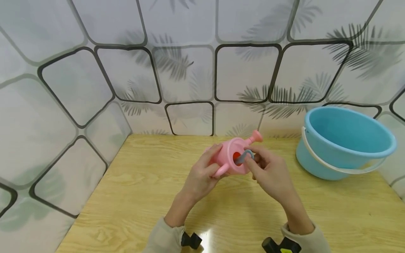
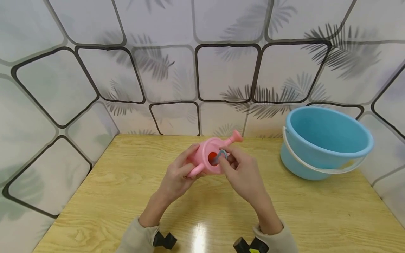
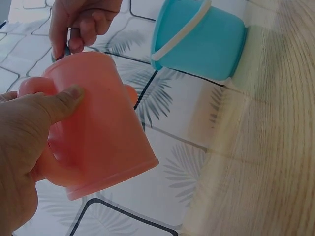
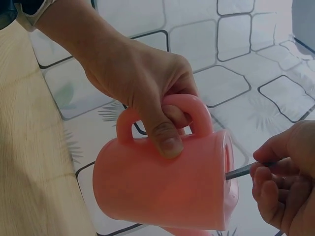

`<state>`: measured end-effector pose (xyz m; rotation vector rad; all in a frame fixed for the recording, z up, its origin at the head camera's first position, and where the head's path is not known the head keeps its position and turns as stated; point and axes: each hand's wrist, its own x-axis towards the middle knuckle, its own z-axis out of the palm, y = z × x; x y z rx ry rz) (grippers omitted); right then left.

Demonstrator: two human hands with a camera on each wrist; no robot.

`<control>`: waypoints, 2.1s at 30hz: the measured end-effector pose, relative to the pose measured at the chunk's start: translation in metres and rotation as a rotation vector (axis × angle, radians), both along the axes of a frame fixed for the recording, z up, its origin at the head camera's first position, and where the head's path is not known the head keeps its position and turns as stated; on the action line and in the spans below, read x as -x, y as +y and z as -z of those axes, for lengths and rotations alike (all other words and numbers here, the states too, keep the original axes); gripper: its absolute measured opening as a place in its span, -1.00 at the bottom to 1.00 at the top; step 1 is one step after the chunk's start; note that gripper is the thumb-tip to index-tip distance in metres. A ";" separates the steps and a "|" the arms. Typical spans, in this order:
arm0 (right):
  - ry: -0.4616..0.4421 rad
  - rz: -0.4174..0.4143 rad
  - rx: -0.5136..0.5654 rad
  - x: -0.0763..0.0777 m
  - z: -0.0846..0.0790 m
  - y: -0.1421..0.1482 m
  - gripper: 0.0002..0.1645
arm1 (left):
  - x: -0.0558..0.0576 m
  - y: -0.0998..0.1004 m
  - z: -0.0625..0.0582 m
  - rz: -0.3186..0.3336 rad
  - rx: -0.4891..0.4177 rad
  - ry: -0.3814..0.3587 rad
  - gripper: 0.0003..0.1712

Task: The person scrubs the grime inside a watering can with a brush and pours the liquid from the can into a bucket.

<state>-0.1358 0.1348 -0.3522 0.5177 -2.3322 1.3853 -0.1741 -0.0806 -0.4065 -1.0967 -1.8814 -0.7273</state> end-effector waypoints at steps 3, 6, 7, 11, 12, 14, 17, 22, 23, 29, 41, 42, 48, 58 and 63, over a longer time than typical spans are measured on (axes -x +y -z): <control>0.058 0.009 -0.044 0.001 0.004 0.000 -0.86 | 0.000 0.000 0.001 0.001 0.001 0.007 -0.59; 0.094 0.002 -0.066 0.000 0.005 -0.001 -0.86 | 0.000 -0.001 0.001 0.006 -0.005 0.012 -0.59; 0.098 -0.004 -0.062 0.000 0.005 -0.002 -0.86 | 0.001 -0.001 0.001 0.007 -0.007 0.011 -0.59; 0.162 -0.012 -0.085 -0.002 0.003 -0.004 -0.86 | 0.000 -0.001 0.000 0.010 -0.016 0.005 -0.59; 0.198 0.003 -0.114 -0.002 0.003 -0.004 -0.87 | 0.000 -0.001 0.000 0.010 -0.018 0.006 -0.59; 0.295 0.055 -0.199 -0.002 0.003 -0.005 -0.87 | 0.001 -0.001 0.000 0.016 -0.021 0.010 -0.58; 0.428 0.145 -0.328 -0.002 0.004 -0.006 -0.76 | 0.001 0.000 0.000 0.023 -0.017 0.024 -0.58; 0.526 0.206 -0.404 0.000 0.008 -0.006 -0.67 | 0.001 0.001 0.000 0.029 0.003 0.030 -0.58; 0.542 0.208 -0.402 0.001 0.009 -0.006 -0.69 | 0.001 0.001 0.000 0.030 0.006 0.031 -0.58; 0.683 0.202 -0.346 0.010 0.015 -0.008 -0.51 | 0.001 0.001 -0.001 0.026 0.007 0.019 -0.57; 0.890 0.156 -0.160 0.012 0.009 -0.015 -0.56 | -0.001 0.002 -0.005 0.039 -0.038 0.033 -0.59; 0.892 0.163 -0.162 0.013 0.009 -0.016 -0.55 | -0.002 0.002 -0.005 0.043 -0.033 0.038 -0.58; 0.918 0.201 -0.099 0.008 0.005 -0.018 -0.52 | -0.004 0.004 -0.007 0.034 -0.028 0.018 -0.57; 0.899 0.200 -0.118 0.014 0.010 -0.016 -0.51 | -0.004 0.005 -0.008 0.036 -0.007 0.033 -0.56; 0.693 0.104 -0.085 0.009 0.010 -0.008 -0.75 | -0.005 0.005 -0.006 0.028 -0.008 0.011 -0.56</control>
